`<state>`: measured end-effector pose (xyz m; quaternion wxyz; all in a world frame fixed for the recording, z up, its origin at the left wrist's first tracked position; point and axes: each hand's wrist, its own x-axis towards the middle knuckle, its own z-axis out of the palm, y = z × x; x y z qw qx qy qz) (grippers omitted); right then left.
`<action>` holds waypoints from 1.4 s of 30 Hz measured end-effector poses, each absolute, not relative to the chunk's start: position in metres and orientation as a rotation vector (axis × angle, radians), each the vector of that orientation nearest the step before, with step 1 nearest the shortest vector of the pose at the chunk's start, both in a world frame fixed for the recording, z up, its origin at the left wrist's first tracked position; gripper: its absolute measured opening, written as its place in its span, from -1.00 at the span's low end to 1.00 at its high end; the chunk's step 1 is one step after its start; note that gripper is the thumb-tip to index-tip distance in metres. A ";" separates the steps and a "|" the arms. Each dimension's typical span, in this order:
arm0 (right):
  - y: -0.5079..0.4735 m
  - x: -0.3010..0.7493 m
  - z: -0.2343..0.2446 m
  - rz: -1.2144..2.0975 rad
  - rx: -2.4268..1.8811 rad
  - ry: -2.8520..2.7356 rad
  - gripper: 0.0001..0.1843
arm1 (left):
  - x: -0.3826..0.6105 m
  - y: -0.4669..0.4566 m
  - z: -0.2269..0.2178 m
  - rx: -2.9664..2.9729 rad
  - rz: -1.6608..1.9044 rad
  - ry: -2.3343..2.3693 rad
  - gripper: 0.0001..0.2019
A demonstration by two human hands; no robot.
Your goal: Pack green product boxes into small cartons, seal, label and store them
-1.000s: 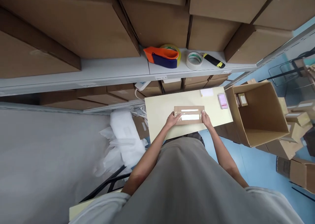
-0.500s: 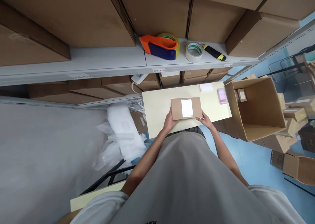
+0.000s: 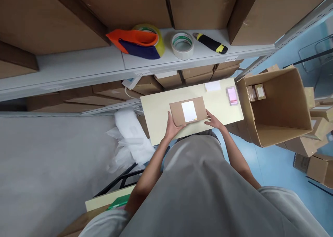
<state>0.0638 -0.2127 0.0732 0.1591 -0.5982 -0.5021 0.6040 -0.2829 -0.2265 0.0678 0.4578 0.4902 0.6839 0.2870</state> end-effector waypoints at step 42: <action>-0.023 0.142 -0.017 1.120 -1.950 -1.425 -0.31 | -0.006 -0.015 -0.015 0.983 0.832 2.129 -0.84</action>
